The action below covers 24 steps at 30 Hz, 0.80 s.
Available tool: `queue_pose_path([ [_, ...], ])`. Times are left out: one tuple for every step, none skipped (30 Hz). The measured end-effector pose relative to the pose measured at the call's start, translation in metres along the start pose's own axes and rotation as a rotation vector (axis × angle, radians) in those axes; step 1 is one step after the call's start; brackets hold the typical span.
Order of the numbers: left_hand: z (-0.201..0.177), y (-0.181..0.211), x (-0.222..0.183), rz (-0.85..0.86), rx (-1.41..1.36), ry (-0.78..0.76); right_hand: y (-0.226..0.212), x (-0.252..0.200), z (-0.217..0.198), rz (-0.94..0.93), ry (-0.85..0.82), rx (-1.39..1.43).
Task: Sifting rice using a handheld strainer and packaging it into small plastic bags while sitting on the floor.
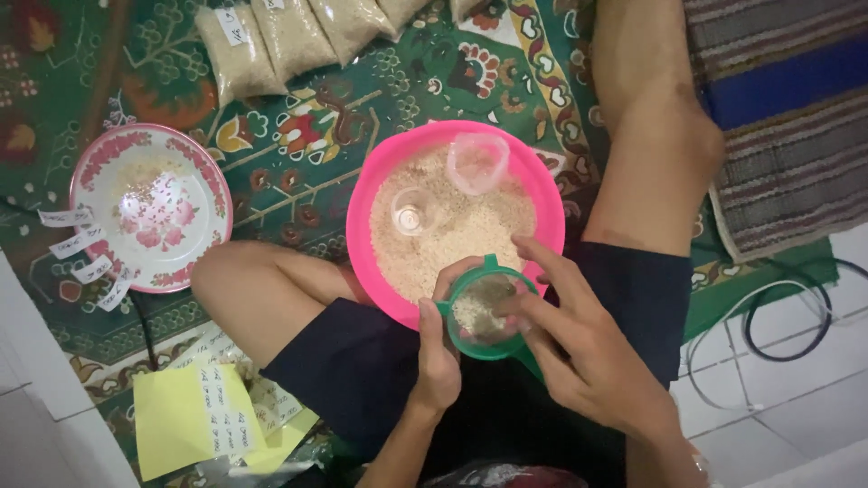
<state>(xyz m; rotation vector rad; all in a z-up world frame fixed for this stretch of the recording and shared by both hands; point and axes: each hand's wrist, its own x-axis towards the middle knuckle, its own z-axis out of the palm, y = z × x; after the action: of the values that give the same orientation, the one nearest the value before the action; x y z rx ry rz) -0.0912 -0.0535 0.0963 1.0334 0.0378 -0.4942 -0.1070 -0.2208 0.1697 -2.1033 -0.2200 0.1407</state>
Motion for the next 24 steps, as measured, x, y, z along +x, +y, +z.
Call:
queue_pose_path([
  [0.0, -0.001, -0.003, -0.004, 0.003, -0.001, -0.001, 0.0, 0.001, 0.003, 0.002, 0.003],
  [0.002, -0.002, -0.002, -0.004, -0.045, -0.009, -0.001, 0.0, 0.0, -0.012, -0.024, -0.017],
  [0.003, -0.003, -0.002, -0.005, -0.093, -0.017, -0.002, 0.0, -0.001, -0.026, -0.051, -0.037],
  [0.005, -0.001, -0.002, -0.006, -0.094, -0.022, -0.003, -0.001, -0.002, -0.024, -0.048, -0.04],
  [0.006, 0.001, -0.001, 0.004, -0.06, -0.015, -0.004, -0.002, -0.002, 0.015, -0.068, 0.025],
  [0.006, 0.003, -0.001, 0.018, -0.023, 0.0, -0.006, -0.001, -0.002, 0.048, -0.096, 0.094],
  [0.005, 0.002, 0.0, 0.023, -0.023, 0.004, -0.006, -0.002, -0.002, 0.043, -0.1, 0.093],
  [0.003, 0.0, -0.001, 0.009, -0.05, 0.003, -0.008, -0.003, -0.002, 0.079, -0.102, 0.119],
  [0.001, -0.001, -0.002, -0.005, -0.077, 0.001, -0.009, -0.004, -0.001, 0.116, -0.104, 0.143],
  [0.002, 0.0, -0.002, -0.002, -0.081, 0.001, -0.008, -0.004, 0.002, 0.114, -0.106, 0.139],
  [0.002, 0.001, -0.002, 0.02, -0.063, 0.006, -0.007, -0.004, 0.004, 0.089, -0.117, 0.1],
  [0.003, 0.002, -0.001, 0.042, -0.049, 0.01, -0.006, -0.004, 0.006, 0.066, -0.129, 0.059],
  [0.003, 0.002, 0.0, 0.044, -0.055, 0.009, -0.008, -0.003, 0.004, 0.067, -0.131, 0.053],
  [0.002, 0.002, 0.0, 0.042, -0.026, 0.03, -0.011, -0.002, 0.003, 0.078, -0.134, 0.118],
  [0.001, 0.003, -0.001, 0.039, 0.003, 0.051, -0.013, -0.001, 0.003, 0.09, -0.137, 0.182],
  [-0.002, 0.001, -0.001, 0.039, -0.001, 0.063, -0.013, -0.002, 0.005, 0.09, -0.15, 0.184],
  [-0.004, 0.0, -0.002, 0.032, -0.016, 0.054, -0.012, -0.002, 0.006, 0.088, -0.131, 0.111],
  [-0.007, -0.001, -0.002, 0.029, -0.033, 0.041, -0.012, -0.001, 0.008, 0.083, -0.108, 0.035],
  [-0.008, 0.0, -0.002, 0.032, -0.037, 0.049, -0.011, 0.0, 0.009, 0.08, -0.118, 0.034],
  [-0.009, 0.001, -0.002, 0.064, -0.016, 0.051, -0.01, 0.001, 0.01, 0.057, -0.156, 0.067],
  [-0.008, 0.002, -0.001, 0.097, 0.004, 0.053, -0.008, 0.002, 0.01, 0.034, -0.194, 0.099],
  [-0.01, 0.002, -0.003, 0.098, 0.002, 0.059, -0.011, 0.003, 0.008, 0.033, -0.2, 0.099],
  [-0.011, 0.002, -0.004, 0.072, -0.039, 0.068, -0.013, 0.004, 0.006, 0.041, -0.192, 0.152],
  [-0.012, 0.001, -0.007, 0.043, -0.079, 0.08, -0.016, 0.003, 0.004, 0.052, -0.186, 0.209],
])
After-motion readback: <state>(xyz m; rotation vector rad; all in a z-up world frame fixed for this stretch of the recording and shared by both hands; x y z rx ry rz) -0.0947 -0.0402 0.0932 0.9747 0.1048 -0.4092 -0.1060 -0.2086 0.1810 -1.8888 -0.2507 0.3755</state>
